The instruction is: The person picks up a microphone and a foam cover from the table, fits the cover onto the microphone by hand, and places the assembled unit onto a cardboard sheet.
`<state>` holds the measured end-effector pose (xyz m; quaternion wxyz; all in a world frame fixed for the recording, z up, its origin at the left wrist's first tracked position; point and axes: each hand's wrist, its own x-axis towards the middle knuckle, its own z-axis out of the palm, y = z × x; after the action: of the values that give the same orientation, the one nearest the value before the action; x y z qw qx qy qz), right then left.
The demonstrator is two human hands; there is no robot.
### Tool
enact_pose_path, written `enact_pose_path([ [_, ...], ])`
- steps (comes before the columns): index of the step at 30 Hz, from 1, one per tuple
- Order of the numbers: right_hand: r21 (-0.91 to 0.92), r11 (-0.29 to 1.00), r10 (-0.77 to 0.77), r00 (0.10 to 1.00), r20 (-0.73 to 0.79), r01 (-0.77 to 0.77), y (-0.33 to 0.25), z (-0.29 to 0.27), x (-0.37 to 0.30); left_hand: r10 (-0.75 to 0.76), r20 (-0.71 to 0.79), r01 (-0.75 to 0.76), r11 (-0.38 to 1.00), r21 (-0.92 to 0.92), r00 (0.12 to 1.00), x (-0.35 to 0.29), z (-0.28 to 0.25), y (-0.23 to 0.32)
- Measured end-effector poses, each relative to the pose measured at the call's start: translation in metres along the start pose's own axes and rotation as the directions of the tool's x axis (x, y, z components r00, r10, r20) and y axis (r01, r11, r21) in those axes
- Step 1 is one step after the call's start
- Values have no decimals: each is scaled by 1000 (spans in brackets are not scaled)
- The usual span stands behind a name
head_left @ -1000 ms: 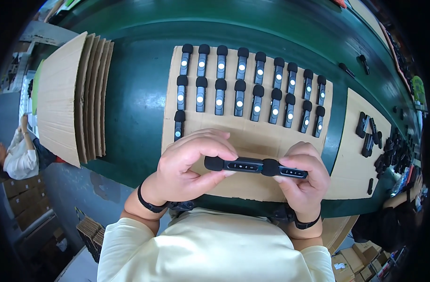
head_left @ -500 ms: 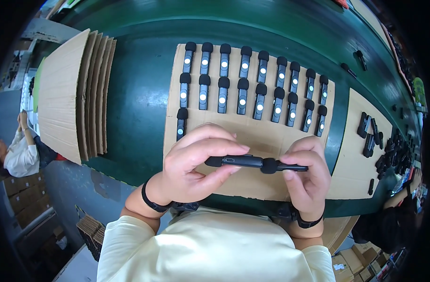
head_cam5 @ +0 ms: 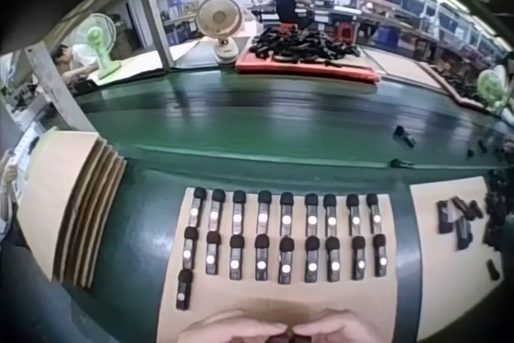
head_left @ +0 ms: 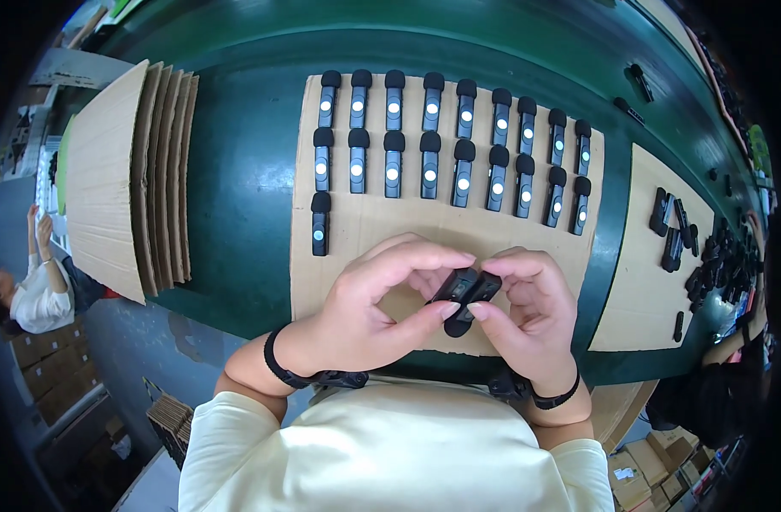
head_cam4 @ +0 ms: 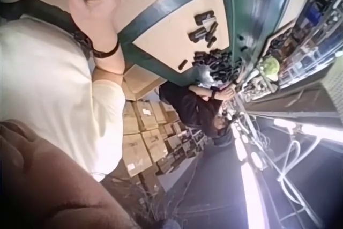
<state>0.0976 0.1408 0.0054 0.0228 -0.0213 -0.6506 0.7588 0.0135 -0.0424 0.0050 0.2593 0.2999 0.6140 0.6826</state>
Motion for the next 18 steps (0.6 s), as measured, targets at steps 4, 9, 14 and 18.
enact_pose_path([
  [4,-53,999,-4,1000,20,5,5,2,-1,36,-39,-36,999,-11,999,-1,2,-5],
  [9,-156,985,-76,997,-26,71,8,4,3,32,-56,-30,999,36,998,-1,1,-1],
  [14,-350,895,-280,959,47,278,8,-1,8,240,23,-237,931,276,970,3,-6,-7],
  [18,-435,832,-350,934,72,345,3,2,9,305,15,-295,906,304,952,4,-5,-8],
])
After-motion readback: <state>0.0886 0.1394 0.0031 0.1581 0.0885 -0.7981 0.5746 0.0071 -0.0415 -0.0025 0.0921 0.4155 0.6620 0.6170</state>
